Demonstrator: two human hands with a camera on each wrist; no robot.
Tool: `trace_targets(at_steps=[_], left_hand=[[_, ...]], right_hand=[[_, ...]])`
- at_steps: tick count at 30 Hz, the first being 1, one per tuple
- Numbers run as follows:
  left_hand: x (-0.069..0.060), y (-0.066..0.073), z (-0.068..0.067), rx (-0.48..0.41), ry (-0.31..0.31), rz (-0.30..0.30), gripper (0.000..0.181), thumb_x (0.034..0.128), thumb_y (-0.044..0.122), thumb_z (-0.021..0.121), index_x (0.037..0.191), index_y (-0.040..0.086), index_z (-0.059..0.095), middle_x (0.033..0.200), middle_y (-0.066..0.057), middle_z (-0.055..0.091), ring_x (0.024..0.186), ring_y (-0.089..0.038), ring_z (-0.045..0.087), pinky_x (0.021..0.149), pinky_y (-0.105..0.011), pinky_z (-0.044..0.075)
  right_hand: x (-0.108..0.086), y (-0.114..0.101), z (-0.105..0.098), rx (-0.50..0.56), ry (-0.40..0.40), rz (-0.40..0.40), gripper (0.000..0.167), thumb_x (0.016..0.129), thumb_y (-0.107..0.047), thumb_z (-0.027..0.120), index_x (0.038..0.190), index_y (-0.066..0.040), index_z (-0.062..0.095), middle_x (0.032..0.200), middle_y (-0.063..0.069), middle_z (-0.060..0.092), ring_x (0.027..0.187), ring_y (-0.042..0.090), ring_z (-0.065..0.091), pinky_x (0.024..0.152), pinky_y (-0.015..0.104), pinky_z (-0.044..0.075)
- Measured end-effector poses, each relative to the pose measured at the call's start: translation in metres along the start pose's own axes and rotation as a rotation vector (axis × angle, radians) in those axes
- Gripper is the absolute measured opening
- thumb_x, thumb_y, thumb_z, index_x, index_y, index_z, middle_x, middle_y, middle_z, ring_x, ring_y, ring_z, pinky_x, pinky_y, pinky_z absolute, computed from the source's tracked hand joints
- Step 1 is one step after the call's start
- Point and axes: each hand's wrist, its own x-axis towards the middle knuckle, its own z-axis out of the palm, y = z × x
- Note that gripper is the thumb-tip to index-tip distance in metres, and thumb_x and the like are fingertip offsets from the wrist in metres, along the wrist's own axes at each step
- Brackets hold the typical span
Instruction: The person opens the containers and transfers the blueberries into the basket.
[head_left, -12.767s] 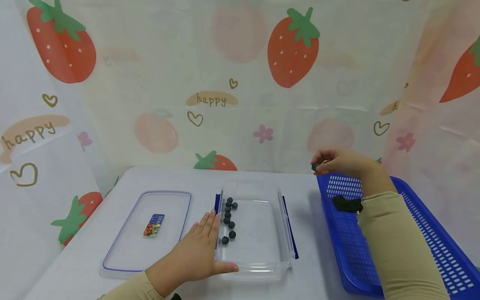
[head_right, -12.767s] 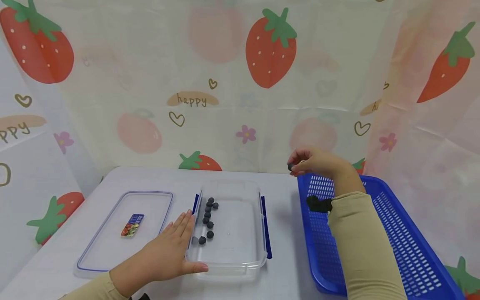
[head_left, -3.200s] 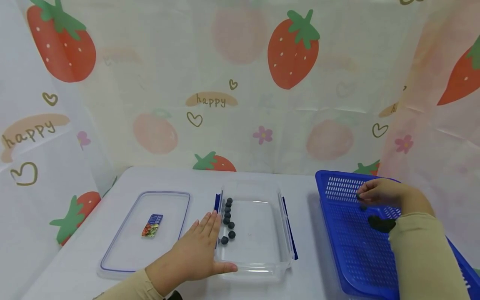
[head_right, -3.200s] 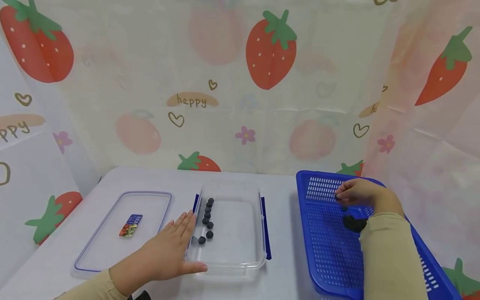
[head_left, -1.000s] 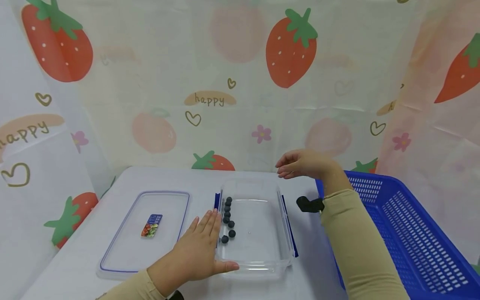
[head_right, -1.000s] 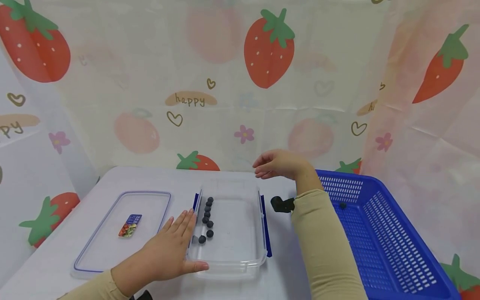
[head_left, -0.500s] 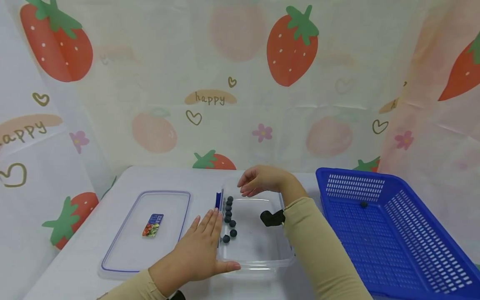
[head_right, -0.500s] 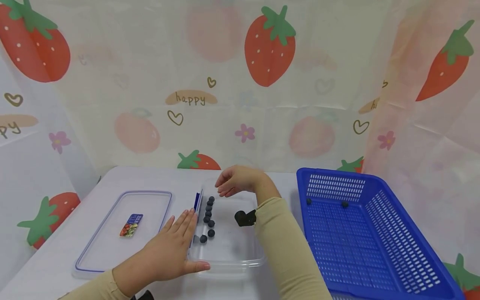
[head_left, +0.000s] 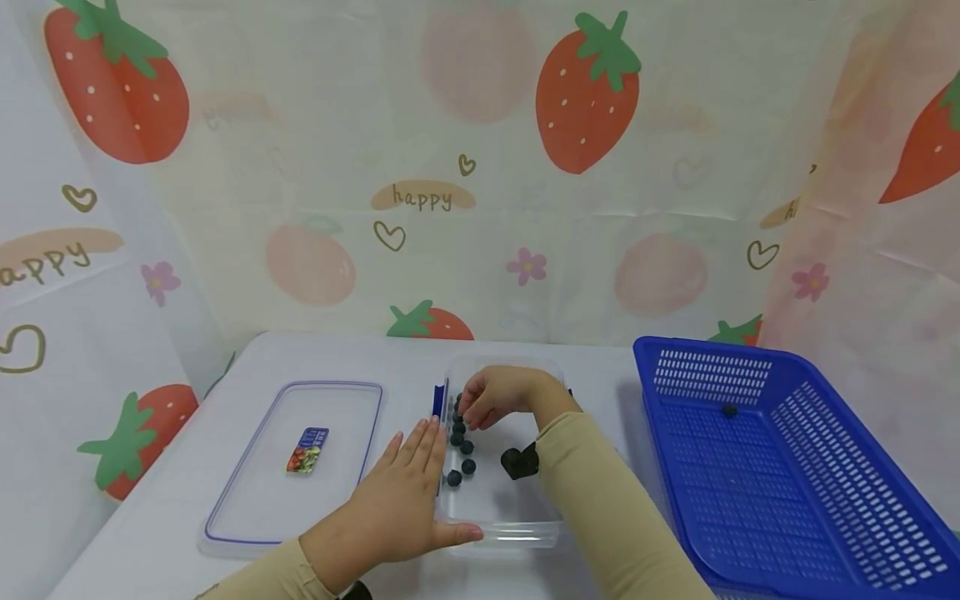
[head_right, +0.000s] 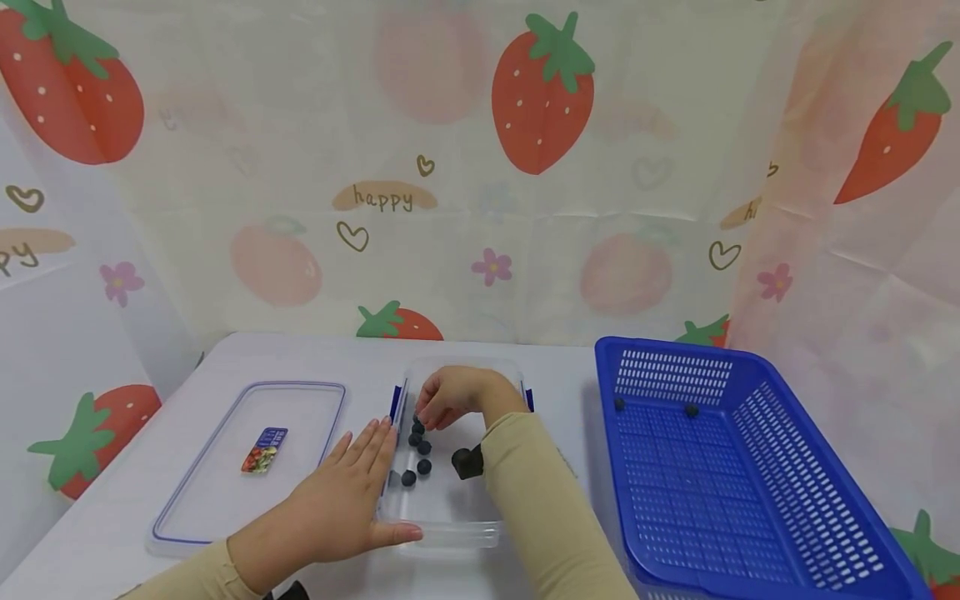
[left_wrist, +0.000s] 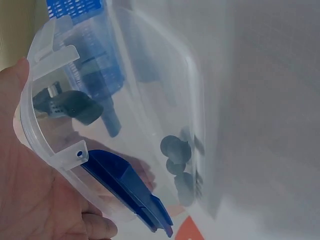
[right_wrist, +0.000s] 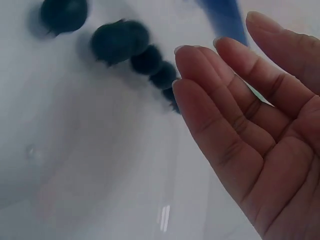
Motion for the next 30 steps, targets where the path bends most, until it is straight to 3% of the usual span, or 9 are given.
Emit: trace_targets(at_steps=[7, 15, 30], left_hand=[[0.001, -0.001, 0.0, -0.017, -0.002, -0.004, 0.117, 0.069, 0.085, 0.033, 0.144, -0.003, 0.015, 0.151, -0.019, 0.009, 0.139, -0.031, 0.006, 0.109, -0.051, 0.014], [0.0, -0.001, 0.001, -0.006, 0.033, 0.006, 0.121, 0.0658, 0.089, 0.025, 0.143, -0.005, 0.019, 0.15, -0.02, 0.013, 0.138, -0.032, 0.01, 0.108, -0.05, 0.016], [0.002, -0.002, -0.001, -0.008, -0.007, 0.004, 0.122, 0.0645, 0.09, 0.022, 0.144, -0.003, 0.017, 0.151, -0.018, 0.012, 0.139, -0.031, 0.008, 0.108, -0.051, 0.015]], right_hand=[[0.004, 0.007, 0.006, -0.101, 0.023, 0.076, 0.006, 0.082, -0.008, 0.066, 0.086, -0.003, 0.066, 0.084, 0.009, 0.066, 0.079, 0.022, 0.062, 0.075, 0.032, 0.053], [0.01, 0.012, 0.013, -0.16, 0.032, 0.173, 0.009, 0.081, -0.012, 0.069, 0.083, -0.004, 0.065, 0.086, 0.01, 0.066, 0.078, 0.022, 0.063, 0.074, 0.032, 0.053], [0.014, 0.011, 0.021, -0.241, 0.003, 0.189, 0.01, 0.08, -0.008, 0.069, 0.075, -0.004, 0.062, 0.077, 0.007, 0.063, 0.07, 0.019, 0.059, 0.072, 0.032, 0.053]])
